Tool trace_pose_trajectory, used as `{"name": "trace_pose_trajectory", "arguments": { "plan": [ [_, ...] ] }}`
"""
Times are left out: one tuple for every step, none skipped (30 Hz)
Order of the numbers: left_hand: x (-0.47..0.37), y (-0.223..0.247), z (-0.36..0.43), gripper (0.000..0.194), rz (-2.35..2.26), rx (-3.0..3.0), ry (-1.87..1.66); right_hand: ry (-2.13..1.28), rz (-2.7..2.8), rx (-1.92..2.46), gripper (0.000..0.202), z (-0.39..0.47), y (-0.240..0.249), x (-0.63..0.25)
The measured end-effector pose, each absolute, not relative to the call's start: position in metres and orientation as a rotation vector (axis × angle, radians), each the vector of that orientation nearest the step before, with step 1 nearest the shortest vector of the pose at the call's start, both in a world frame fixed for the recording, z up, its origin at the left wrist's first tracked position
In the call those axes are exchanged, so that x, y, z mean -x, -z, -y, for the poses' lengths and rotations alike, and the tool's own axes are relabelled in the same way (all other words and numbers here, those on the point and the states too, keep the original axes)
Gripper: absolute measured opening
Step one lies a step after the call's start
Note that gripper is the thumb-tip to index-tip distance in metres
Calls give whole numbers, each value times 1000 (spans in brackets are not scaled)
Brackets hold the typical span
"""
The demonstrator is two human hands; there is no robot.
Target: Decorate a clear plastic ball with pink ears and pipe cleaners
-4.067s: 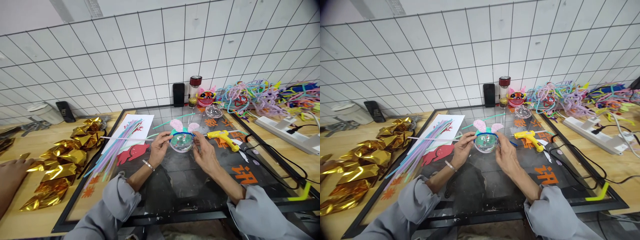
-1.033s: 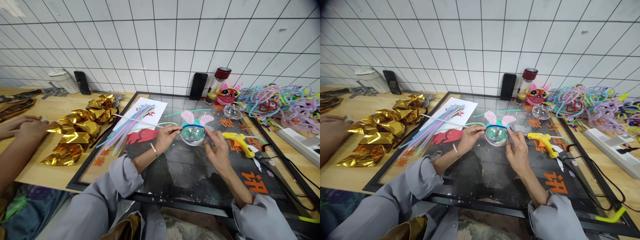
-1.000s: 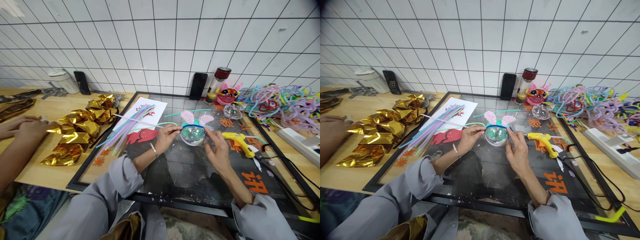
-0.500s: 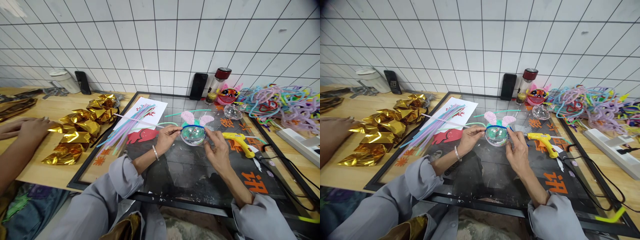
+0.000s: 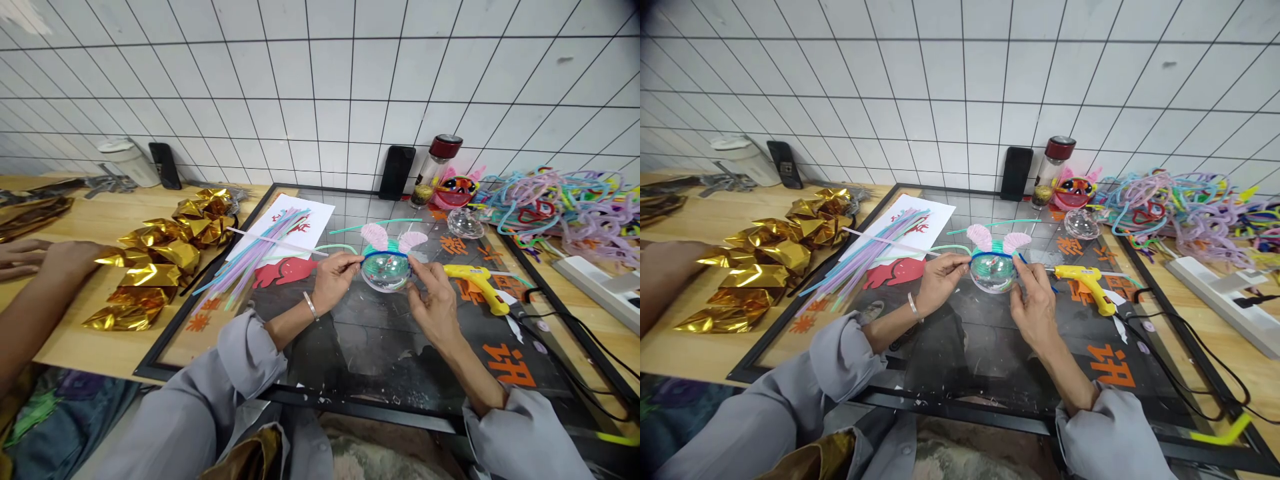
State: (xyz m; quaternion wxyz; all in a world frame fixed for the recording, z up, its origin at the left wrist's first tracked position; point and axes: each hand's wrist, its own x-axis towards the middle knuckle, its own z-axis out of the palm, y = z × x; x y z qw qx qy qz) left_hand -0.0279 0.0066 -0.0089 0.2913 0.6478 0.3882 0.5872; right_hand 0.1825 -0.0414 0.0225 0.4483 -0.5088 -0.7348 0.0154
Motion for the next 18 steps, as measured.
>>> {"name": "trace_pose_trajectory", "arguments": {
  "plan": [
    [28,8,-5,17,-1056,-1801,-1580,-31,1821,1255,51,42,-23,-182],
    [29,8,-4,18,-1077,-1869,-1587,-23,1826,1252,51,42,-23,-182],
    [29,7,-2,19,-1095,-1931,-1583,-17,1832,1250,52,42,-23,-182],
    [29,6,-1,21,-1111,-1984,-1577,-11,1837,1250,52,43,-23,-181],
    [30,5,1,23,-1122,-2034,-1566,-7,1841,1251,53,43,-23,-181],
    [30,5,2,27,-1129,-2083,-1554,-2,1846,1249,53,43,-23,-181],
    [30,4,3,33,-1132,-2140,-1538,6,1852,1245,54,43,-22,-181],
    [31,3,4,38,-1133,-2207,-1517,16,1859,1241,55,43,-22,-181],
    [31,2,5,43,-1135,-2282,-1488,28,1866,1237,55,43,-22,-181],
    [31,2,5,47,-1141,-2359,-1456,38,1875,1237,55,43,-21,-180],
    [32,1,5,48,-1144,-2436,-1421,48,1884,1238,55,43,-21,-180],
    [32,0,5,49,-1143,-2502,-1394,59,1890,1239,55,43,-21,-180],
    [32,0,5,49,-1138,-2554,-1377,70,1895,1239,54,43,-20,-180],
    [32,0,5,49,-1130,-2587,-1372,82,1898,1237,54,44,-20,-180],
    [33,0,5,49,-1117,-2606,-1373,94,1900,1235,53,44,-20,-180],
    [33,1,5,49,-1104,-2615,-1376,102,1903,1233,53,44,-20,-180],
    [33,1,5,50,-1094,-2616,-1377,107,1907,1233,54,44,-19,-180],
    [34,2,5,50,-1090,-2612,-1377,108,1912,1236,54,45,-19,-181]
  ]
}}
